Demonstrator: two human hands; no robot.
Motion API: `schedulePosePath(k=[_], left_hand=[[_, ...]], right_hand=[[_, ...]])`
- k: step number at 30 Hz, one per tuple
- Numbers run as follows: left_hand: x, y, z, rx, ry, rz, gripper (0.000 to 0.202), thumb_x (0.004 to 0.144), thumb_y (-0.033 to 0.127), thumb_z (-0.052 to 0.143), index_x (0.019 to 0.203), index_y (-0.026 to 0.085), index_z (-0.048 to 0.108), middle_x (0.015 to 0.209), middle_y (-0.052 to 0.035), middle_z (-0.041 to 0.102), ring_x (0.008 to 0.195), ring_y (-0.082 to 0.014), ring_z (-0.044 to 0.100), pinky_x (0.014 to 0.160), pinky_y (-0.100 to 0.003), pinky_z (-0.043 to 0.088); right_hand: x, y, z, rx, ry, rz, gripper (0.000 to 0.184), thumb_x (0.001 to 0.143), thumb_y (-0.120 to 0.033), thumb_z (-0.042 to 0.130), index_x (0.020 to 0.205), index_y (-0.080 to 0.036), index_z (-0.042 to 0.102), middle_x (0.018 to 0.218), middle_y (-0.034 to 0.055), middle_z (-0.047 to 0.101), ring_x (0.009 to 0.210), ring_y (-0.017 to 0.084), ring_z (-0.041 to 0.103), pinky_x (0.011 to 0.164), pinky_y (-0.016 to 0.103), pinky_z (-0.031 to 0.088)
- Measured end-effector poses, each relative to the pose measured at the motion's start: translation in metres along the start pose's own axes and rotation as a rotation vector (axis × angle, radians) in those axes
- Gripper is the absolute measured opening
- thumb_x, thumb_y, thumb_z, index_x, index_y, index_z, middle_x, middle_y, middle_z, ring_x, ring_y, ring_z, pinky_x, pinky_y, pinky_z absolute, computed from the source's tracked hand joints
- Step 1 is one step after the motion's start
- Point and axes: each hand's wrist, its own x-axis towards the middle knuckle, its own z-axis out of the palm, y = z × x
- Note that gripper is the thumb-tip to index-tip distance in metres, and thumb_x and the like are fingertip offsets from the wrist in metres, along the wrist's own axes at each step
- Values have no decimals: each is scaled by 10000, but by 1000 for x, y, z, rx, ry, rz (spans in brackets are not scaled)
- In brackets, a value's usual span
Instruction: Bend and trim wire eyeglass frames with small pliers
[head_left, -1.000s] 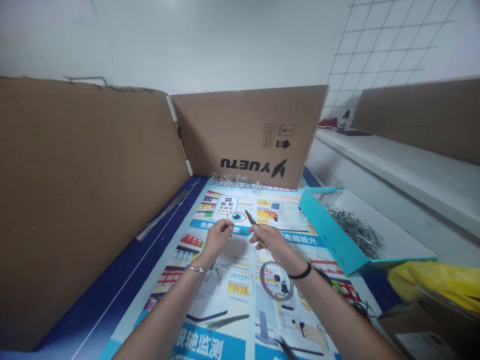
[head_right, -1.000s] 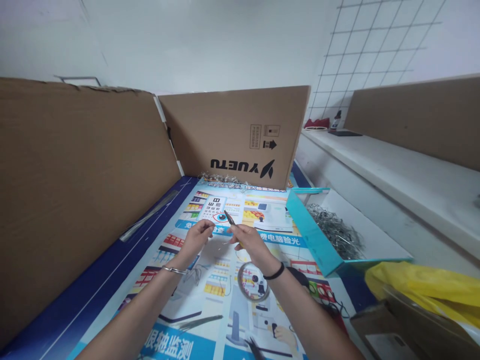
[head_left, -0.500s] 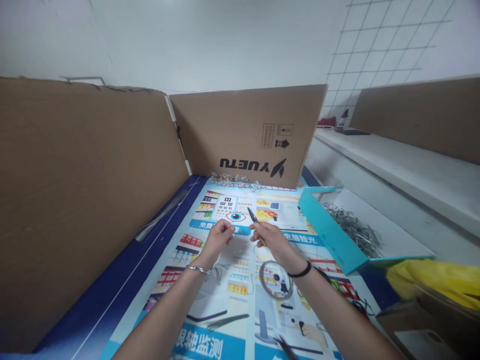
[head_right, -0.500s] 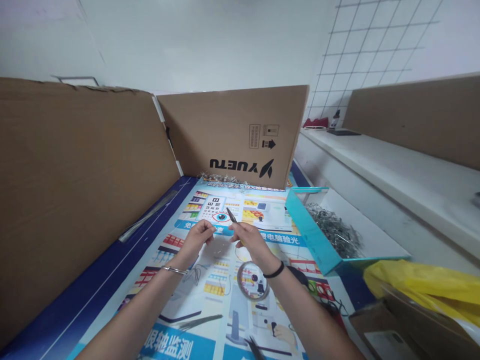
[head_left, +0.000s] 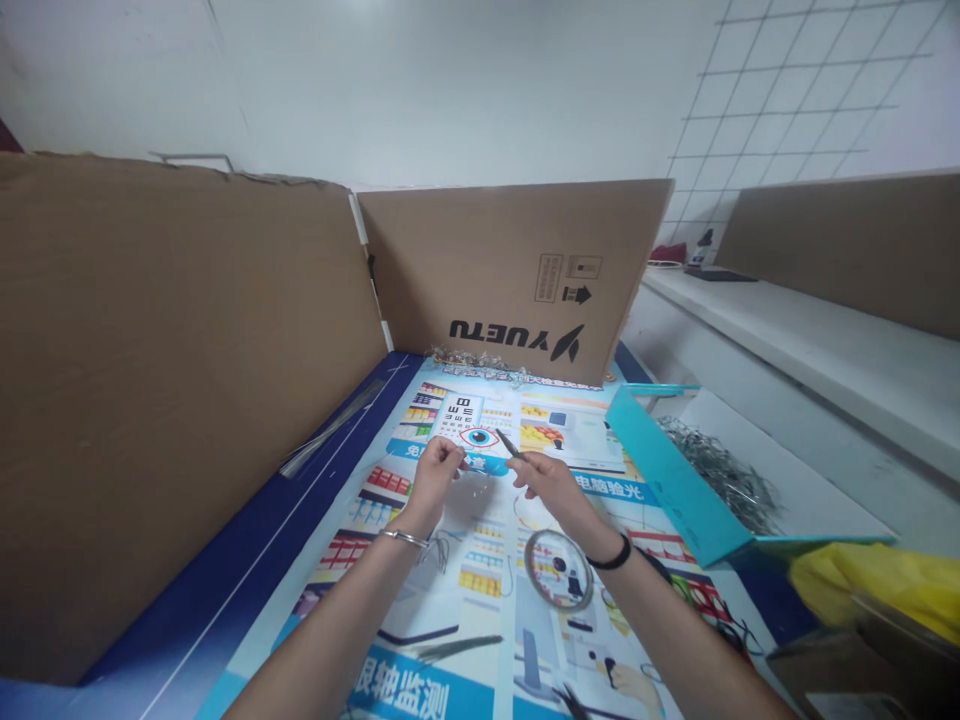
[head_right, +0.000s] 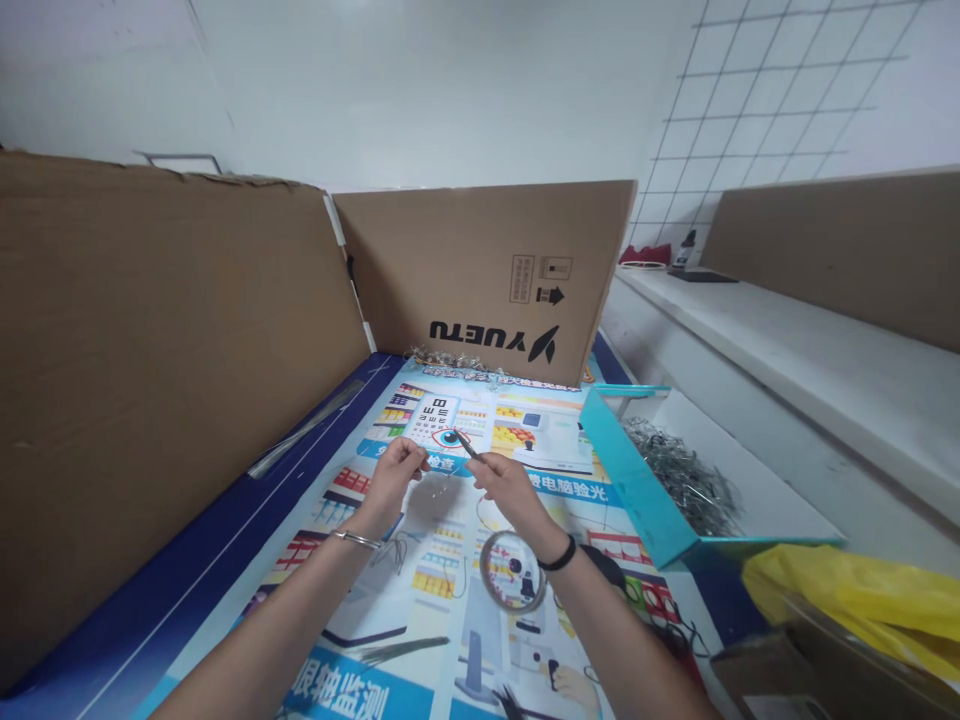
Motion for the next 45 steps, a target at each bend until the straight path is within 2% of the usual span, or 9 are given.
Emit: schedulePosePath(k=[10,16,21,24,31,37,45], left_hand=[[-3,0,0,-76,0,65,151,724,289,589,707,184,483,638,27,560,616,-106,565,565,-211,392],[-3,1,-1,-130,11,50,172,711,304,611,711,182,491,643,27,566,621,-99,561,563,-206,393],[1,-4,-1,-396,225,-123,230,653,302,649,712,179,465,665,33,545,612,-87,553,537,-197,395],[2,-8,1,-414,273,-164,232,641,305,643,716,182,461,658,42,527,617,-89,557,539,-202,409],[-5,-8,7,-421,288,-170,232,651,328,631,731,189,463,709,39,546,667,-90,571,584,-210,439],[-17,-12,20,-488,220,-177,241,648,298,655,721,181,458,707,20,558,683,-111,582,594,-237,466],[-24,-13,27,-476,207,-162,223,663,300,647,729,184,469,746,16,566,677,-103,568,613,-251,476]], right_hand=[[3,9,0,-90,-12,-57,312,726,-507,579,741,-205,653,632,2,589,636,163,534,511,249,366],[2,7,-1,-124,-13,-92,317,754,-502,550,711,-199,636,635,1,575,620,152,517,534,255,371],[1,5,0,-107,29,-88,336,769,-513,534,712,-194,622,647,5,586,606,145,515,554,261,384],[0,4,1,-102,14,-87,345,780,-517,526,734,-190,626,673,11,603,606,142,518,556,260,389],[0,5,3,-44,0,-52,340,763,-514,545,747,-192,651,669,14,600,583,132,504,556,258,409],[0,6,4,-20,-13,-8,335,739,-516,564,771,-193,648,667,17,595,606,142,523,557,257,422],[-1,-1,-2,-248,51,-157,345,797,-506,492,650,-202,566,596,-18,504,582,134,444,541,256,332]])
